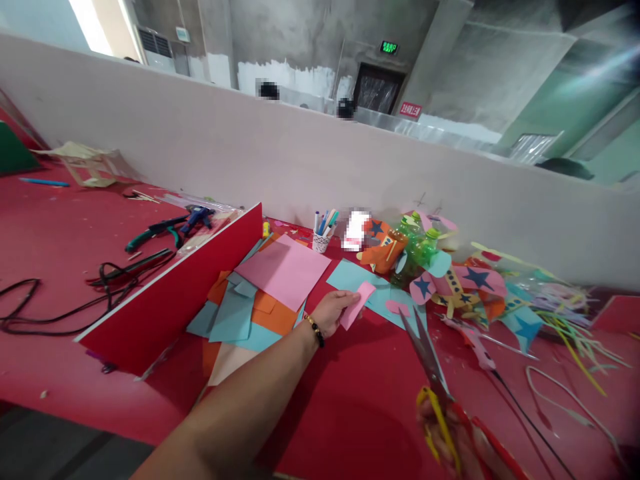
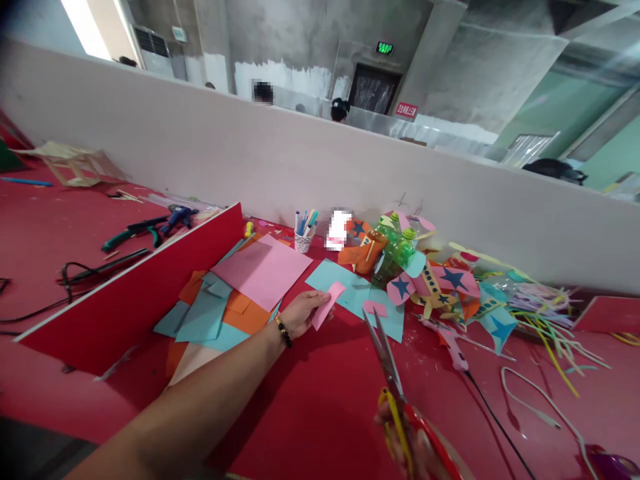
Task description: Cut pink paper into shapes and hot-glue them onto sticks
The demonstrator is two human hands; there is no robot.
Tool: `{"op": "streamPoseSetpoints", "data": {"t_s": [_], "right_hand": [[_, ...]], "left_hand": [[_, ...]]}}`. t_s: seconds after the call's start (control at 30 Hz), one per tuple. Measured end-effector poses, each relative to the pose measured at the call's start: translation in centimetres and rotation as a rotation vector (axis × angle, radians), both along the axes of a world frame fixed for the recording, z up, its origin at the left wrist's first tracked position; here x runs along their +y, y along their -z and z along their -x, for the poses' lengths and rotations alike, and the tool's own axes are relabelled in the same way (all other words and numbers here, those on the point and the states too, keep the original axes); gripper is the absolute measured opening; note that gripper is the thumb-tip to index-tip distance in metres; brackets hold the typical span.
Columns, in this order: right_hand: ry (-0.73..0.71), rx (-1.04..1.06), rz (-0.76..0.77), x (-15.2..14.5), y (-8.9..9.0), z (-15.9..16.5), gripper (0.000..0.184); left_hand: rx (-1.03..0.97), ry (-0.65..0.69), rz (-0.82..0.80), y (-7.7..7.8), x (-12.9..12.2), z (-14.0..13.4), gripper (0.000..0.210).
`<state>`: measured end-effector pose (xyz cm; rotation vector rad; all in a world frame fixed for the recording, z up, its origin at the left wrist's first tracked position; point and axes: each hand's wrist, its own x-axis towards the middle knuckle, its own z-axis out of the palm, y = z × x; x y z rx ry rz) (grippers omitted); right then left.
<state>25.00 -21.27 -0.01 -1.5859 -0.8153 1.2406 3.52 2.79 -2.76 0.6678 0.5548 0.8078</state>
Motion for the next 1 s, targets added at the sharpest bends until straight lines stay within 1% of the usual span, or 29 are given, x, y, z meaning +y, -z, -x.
{"op": "streamPoseSetpoints", "data": {"t_s": [0.07,0.17,0.2,0.3,0.37,0.47,0.6,0.8,1.0], "right_hand": [[-0.048,0.074,0.001,-0.2,-0.4,1.4,0.029],[-0.107,0.187,-0.001,0.0,-0.4,3.3,0.032],[-0.125,0.222,-0.001,0.1,-0.3,3.8,0.035],[-0.168,0.314,0.000,0.8,-0.4,5.2,0.053],[-0.187,0.361,0.005,1.2,-0.7,5.7,0.058],[-0.207,0.411,0.018,1.7,-1.4,6.0,0.057],[-0.233,0.457,0.032,1.9,-2.1,6.2,0.059],[-0.254,0.496,0.032,2.1,-2.3,6.5,0.059],[-0.269,0.518,0.038,2.0,-2.6,6.6,0.059]], "left_hand": [[-0.029,0.041,-0.019,-0.2,-0.2,0.1,0.035],[-0.065,0.070,-0.037,-0.5,-0.5,0.2,0.034],[-0.072,0.073,-0.041,-0.5,-0.5,0.2,0.034],[-0.083,0.082,-0.049,-0.6,-0.6,0.3,0.034],[-0.093,0.089,-0.052,-0.6,-0.6,0.3,0.034],[-0.105,0.095,-0.054,-0.5,-0.5,0.3,0.035],[-0.097,0.102,-0.064,-0.4,-0.5,0.3,0.035],[-0.083,0.080,-0.070,-0.6,-0.5,0.3,0.036],[-0.088,0.091,-0.081,-0.5,-0.5,0.3,0.035]]}}
